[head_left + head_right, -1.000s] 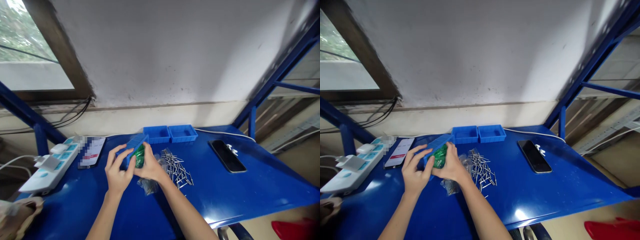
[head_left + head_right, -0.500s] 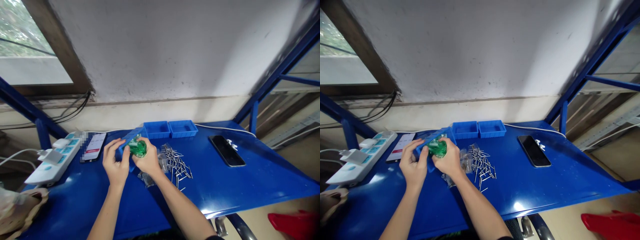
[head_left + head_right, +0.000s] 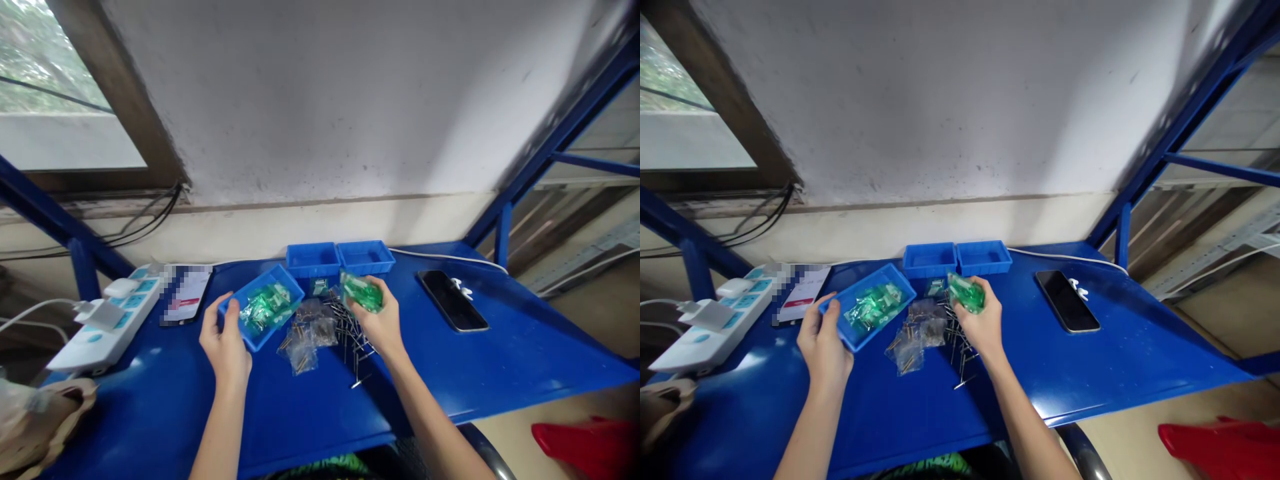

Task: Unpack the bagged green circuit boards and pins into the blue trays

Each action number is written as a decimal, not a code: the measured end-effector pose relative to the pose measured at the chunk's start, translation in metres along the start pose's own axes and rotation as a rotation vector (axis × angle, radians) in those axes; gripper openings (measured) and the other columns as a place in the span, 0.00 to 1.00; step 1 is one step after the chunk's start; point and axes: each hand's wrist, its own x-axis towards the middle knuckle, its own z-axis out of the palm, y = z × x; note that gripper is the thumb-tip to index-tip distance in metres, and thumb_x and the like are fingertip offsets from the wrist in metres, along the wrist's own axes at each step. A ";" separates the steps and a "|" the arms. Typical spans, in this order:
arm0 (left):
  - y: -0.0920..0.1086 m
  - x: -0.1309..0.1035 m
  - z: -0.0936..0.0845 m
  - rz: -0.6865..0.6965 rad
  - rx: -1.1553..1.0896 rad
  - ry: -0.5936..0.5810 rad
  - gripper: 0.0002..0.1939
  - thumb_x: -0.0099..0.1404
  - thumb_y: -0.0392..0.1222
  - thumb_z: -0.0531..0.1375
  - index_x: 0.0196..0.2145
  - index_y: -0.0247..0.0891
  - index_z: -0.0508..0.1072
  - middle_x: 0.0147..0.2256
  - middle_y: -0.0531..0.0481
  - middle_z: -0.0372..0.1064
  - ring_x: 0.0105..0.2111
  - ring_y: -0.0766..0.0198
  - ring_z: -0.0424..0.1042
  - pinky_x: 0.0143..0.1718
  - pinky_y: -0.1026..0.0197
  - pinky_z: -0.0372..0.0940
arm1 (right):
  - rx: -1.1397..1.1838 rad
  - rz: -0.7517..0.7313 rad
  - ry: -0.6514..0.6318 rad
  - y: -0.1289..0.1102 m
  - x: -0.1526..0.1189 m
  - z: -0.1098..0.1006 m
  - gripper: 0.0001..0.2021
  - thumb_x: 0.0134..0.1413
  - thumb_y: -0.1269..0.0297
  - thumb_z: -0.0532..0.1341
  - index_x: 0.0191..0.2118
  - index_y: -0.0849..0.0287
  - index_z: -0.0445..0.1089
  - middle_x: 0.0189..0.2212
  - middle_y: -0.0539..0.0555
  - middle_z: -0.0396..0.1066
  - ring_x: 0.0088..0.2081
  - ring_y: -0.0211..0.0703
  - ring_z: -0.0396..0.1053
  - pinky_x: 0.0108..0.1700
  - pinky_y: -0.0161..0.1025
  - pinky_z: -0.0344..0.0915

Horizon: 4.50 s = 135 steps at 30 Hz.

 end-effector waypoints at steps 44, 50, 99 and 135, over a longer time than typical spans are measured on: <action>0.011 -0.047 -0.016 0.616 0.392 -0.272 0.09 0.59 0.41 0.59 0.38 0.38 0.69 0.44 0.45 0.64 0.47 0.57 0.65 0.50 0.53 0.60 | 0.098 -0.103 -0.247 -0.018 -0.021 0.092 0.13 0.43 0.68 0.55 0.39 0.57 0.63 0.28 0.47 0.67 0.29 0.39 0.65 0.37 0.38 0.63; -0.009 0.011 -0.016 0.183 0.163 -0.004 0.17 0.60 0.51 0.56 0.43 0.38 0.69 0.42 0.47 0.68 0.47 0.59 0.66 0.52 0.56 0.59 | 0.187 -0.252 -0.111 -0.029 0.001 0.033 0.14 0.43 0.69 0.55 0.40 0.57 0.62 0.29 0.48 0.66 0.27 0.36 0.63 0.32 0.35 0.62; -0.046 -0.009 0.038 0.647 0.697 -1.078 0.14 0.62 0.48 0.53 0.38 0.39 0.73 0.39 0.49 0.72 0.40 0.60 0.70 0.45 0.59 0.62 | -0.412 -0.043 -0.604 0.042 0.034 0.020 0.32 0.53 0.42 0.51 0.52 0.64 0.67 0.52 0.60 0.66 0.56 0.53 0.61 0.56 0.42 0.54; -0.044 0.063 0.033 0.681 1.311 -0.451 0.21 0.60 0.35 0.50 0.49 0.42 0.71 0.46 0.38 0.63 0.51 0.47 0.56 0.47 0.49 0.60 | -0.893 -0.362 -0.764 0.019 0.016 0.039 0.21 0.59 0.56 0.46 0.56 0.42 0.60 0.56 0.52 0.61 0.61 0.57 0.48 0.56 0.66 0.36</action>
